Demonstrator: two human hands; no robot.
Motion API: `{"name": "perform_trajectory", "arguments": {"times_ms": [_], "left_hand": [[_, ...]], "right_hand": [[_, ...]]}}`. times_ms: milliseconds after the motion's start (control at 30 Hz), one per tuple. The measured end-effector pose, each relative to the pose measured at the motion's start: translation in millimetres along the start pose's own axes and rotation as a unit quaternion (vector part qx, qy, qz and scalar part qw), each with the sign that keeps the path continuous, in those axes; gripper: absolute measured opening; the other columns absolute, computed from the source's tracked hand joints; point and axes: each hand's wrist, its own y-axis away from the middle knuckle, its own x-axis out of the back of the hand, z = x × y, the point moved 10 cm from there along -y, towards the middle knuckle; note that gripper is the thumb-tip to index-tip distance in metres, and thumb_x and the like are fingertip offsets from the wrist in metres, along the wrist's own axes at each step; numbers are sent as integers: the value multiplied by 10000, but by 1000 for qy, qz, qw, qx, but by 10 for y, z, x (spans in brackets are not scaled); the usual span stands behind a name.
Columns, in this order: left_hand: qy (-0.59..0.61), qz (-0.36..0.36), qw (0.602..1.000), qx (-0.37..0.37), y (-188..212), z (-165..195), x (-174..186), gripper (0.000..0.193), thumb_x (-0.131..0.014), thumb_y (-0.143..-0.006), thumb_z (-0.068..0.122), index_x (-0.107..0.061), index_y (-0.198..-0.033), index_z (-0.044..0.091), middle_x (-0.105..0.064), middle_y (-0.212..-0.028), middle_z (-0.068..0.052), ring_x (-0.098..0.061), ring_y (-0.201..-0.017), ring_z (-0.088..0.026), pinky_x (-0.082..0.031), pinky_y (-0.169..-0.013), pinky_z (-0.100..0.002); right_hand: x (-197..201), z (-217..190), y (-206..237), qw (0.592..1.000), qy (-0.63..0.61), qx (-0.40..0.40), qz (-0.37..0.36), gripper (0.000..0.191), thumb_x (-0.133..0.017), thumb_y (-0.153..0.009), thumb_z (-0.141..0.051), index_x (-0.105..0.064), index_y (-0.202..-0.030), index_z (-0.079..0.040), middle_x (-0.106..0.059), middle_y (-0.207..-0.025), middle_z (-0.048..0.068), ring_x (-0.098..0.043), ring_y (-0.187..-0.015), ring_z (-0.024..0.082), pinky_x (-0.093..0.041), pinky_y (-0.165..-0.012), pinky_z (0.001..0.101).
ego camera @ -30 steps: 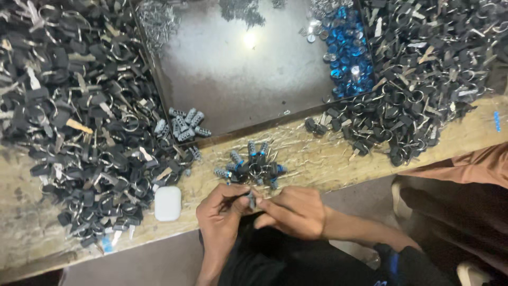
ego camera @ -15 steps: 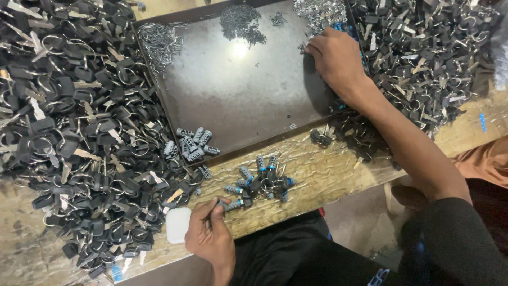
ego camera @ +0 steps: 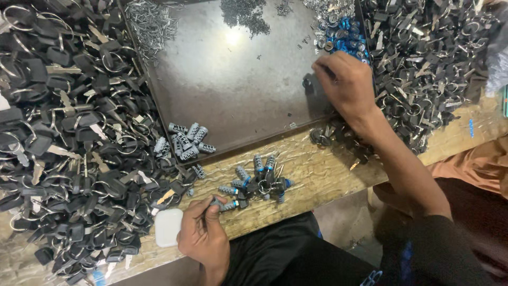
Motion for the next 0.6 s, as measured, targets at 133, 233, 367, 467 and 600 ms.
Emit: {"name": "perform_trajectory", "arguments": {"times_ms": [133,233,367,467,600], "left_hand": [[6,8,1000,-3,-3,-2,21,118,-621,-997,-91,-592,-1106,-127,-685,-987,-218,-695,-903,-241,-592,-874,-343],[7,5,1000,-2,1,-17,22,119,-616,-1002,-92,-589,-1111,-129,-682,-993,-219,-696,-917,-245,-586,-883,-342],[12,16,1000,-5,20,-38,52,117,-619,-1003,-91,-583,-1107,-129,-679,-1003,-220,-699,-917,-247,-590,-883,-344],[7,16,1000,0,29,-57,55,123,-622,-997,-97,-588,-1108,-135,-677,-999,-223,-699,-916,-248,-595,-885,-349],[0,7,1000,1,6,-47,35,123,-615,-1001,-98,-589,-1114,-136,-687,-983,-221,-698,-910,-243,-589,-878,-338]], "right_hand": [[-39,16,-164,998,57,27,-1,47,-766,-1021,-75,-742,-1042,-39,-685,-1011,127,-678,-920,324,-545,-795,410],[-1,-29,-145,994,106,17,10,91,-787,-976,-118,-746,-1024,-53,-682,-951,126,-671,-882,344,-535,-753,429],[27,-104,36,997,55,-42,-25,96,-775,-1009,-121,-743,-1050,-40,-647,-906,140,-653,-824,343,-510,-712,435],[-38,-194,84,998,12,-51,-48,106,-761,-1003,-113,-742,-1086,-50,-650,-916,129,-648,-807,337,-511,-701,428],[-84,-364,51,998,54,-8,-13,110,-790,-947,-106,-720,-989,-34,-652,-901,131,-655,-818,348,-514,-696,432]]}}
